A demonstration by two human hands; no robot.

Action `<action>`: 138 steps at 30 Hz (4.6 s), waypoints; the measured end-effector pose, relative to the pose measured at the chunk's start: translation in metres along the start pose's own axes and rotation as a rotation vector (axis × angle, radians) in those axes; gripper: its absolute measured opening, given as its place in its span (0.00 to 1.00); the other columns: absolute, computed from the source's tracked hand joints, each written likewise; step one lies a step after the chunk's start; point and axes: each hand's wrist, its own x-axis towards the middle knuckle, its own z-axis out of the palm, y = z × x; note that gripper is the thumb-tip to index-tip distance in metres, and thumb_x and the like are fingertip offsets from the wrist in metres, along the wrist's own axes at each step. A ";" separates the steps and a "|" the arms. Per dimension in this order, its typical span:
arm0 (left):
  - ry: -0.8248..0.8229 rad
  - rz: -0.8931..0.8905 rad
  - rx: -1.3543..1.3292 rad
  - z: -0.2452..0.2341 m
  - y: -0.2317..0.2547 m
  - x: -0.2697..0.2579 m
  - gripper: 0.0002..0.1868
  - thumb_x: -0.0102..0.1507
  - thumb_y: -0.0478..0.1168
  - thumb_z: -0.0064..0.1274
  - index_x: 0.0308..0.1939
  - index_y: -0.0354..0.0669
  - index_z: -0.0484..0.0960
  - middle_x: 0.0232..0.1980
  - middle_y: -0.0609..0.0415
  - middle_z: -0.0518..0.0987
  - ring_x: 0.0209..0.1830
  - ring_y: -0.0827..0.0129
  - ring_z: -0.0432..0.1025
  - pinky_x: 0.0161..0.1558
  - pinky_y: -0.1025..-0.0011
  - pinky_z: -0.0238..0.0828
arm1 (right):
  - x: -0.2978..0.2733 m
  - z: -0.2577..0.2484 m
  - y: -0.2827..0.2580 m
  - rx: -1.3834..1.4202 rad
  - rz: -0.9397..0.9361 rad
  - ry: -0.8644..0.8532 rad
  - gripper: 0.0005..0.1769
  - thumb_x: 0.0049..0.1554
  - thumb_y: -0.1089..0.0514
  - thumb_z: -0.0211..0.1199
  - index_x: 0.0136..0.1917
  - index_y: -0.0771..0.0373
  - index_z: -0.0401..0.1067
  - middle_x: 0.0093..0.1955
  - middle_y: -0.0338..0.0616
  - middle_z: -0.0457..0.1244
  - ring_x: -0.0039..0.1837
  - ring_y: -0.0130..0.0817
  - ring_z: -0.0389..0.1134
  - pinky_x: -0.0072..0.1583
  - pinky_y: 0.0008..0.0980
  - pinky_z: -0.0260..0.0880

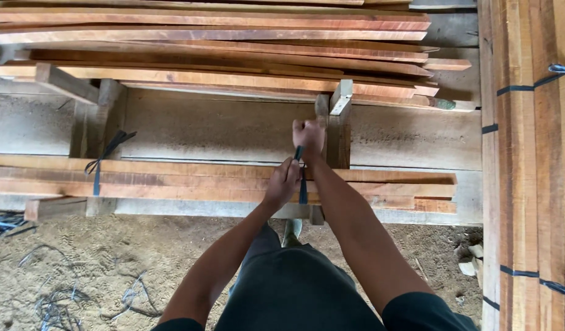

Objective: Bundling small wooden planks together using plastic strapping ties.

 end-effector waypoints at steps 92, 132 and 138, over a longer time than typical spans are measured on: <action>0.138 -0.302 -0.181 0.000 -0.019 0.075 0.19 0.65 0.49 0.44 0.25 0.39 0.69 0.21 0.49 0.65 0.21 0.67 0.68 0.26 0.62 0.71 | -0.044 -0.196 -0.033 0.251 -0.018 -0.924 0.18 0.68 0.50 0.58 0.39 0.61 0.71 0.27 0.40 0.56 0.28 0.31 0.58 0.35 0.35 0.63; 0.330 -0.039 1.116 -0.018 -0.029 0.013 0.24 0.60 0.70 0.50 0.38 0.58 0.83 0.41 0.59 0.86 0.57 0.63 0.73 0.77 0.43 0.34 | -0.047 -0.187 -0.041 0.111 -0.330 -1.020 0.18 0.66 0.63 0.50 0.37 0.67 0.72 0.24 0.43 0.58 0.22 0.27 0.49 0.30 0.33 0.58; 0.116 -0.138 0.932 -0.010 -0.020 0.019 0.30 0.65 0.70 0.43 0.35 0.49 0.81 0.42 0.50 0.85 0.59 0.56 0.75 0.75 0.35 0.41 | -0.047 -0.174 -0.017 0.067 -0.295 -1.037 0.16 0.65 0.61 0.53 0.49 0.77 0.75 0.34 0.58 0.64 0.30 0.45 0.64 0.36 0.42 0.64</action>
